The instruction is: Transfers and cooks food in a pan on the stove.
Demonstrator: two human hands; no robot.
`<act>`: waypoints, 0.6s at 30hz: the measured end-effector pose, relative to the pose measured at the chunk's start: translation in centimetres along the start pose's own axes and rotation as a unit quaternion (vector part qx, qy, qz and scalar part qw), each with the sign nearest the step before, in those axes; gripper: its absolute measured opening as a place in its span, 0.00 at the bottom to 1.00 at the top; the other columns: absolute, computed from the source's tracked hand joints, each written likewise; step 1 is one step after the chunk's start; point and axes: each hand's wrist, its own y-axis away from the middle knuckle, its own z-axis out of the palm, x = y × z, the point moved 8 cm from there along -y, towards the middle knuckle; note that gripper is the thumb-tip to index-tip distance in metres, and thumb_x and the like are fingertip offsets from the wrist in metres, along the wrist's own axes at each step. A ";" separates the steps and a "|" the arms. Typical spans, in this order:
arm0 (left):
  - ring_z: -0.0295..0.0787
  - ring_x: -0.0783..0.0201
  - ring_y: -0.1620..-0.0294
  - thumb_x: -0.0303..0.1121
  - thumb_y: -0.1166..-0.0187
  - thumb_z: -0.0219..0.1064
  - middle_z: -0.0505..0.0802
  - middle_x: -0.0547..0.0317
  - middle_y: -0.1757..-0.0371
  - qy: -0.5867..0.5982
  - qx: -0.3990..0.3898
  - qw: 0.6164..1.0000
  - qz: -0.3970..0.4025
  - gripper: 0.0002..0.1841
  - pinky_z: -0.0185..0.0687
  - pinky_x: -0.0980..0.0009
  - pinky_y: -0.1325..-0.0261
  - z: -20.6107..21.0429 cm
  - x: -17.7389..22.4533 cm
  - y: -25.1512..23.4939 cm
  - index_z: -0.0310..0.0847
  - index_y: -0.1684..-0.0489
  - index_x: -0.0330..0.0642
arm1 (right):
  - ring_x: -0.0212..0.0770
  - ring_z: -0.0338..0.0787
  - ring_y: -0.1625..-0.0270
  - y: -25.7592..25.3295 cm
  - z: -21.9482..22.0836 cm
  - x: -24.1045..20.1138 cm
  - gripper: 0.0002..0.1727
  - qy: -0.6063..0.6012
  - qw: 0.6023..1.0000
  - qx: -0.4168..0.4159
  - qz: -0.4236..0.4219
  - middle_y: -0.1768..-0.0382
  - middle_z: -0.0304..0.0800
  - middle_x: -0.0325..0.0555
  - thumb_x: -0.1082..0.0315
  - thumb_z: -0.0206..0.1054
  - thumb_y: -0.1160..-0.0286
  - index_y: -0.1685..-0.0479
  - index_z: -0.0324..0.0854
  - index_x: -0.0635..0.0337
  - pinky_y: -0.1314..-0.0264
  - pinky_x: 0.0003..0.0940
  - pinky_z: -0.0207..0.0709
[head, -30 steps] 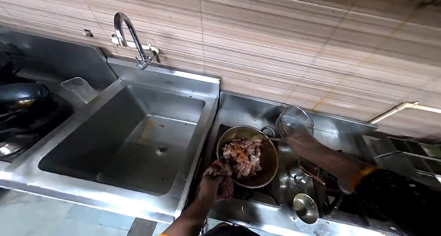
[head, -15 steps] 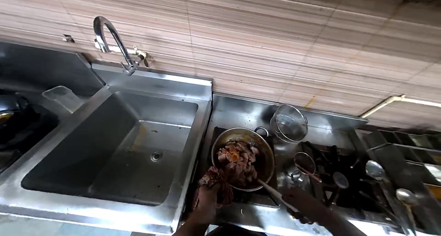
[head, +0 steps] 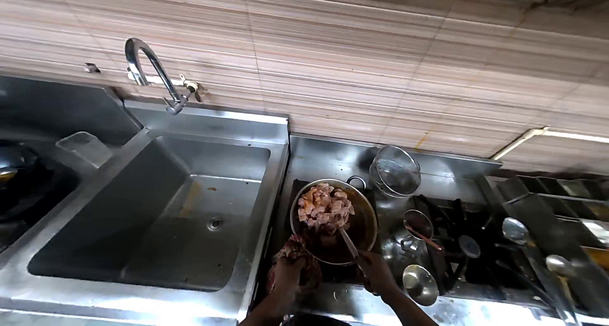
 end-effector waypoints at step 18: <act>0.84 0.49 0.31 0.37 0.27 0.79 0.86 0.37 0.34 0.034 -0.020 0.999 0.016 0.31 0.79 0.51 0.28 0.1 -0.2 -0.1 0.74 0.29 0.29 | 0.64 0.93 0.43 5.4 -5.3 -11.6 0.23 0.515 0.847 0.114 -0.061 0.44 0.92 0.59 0.63 0.55 0.10 0.19 0.76 0.39 0.42 0.63 0.84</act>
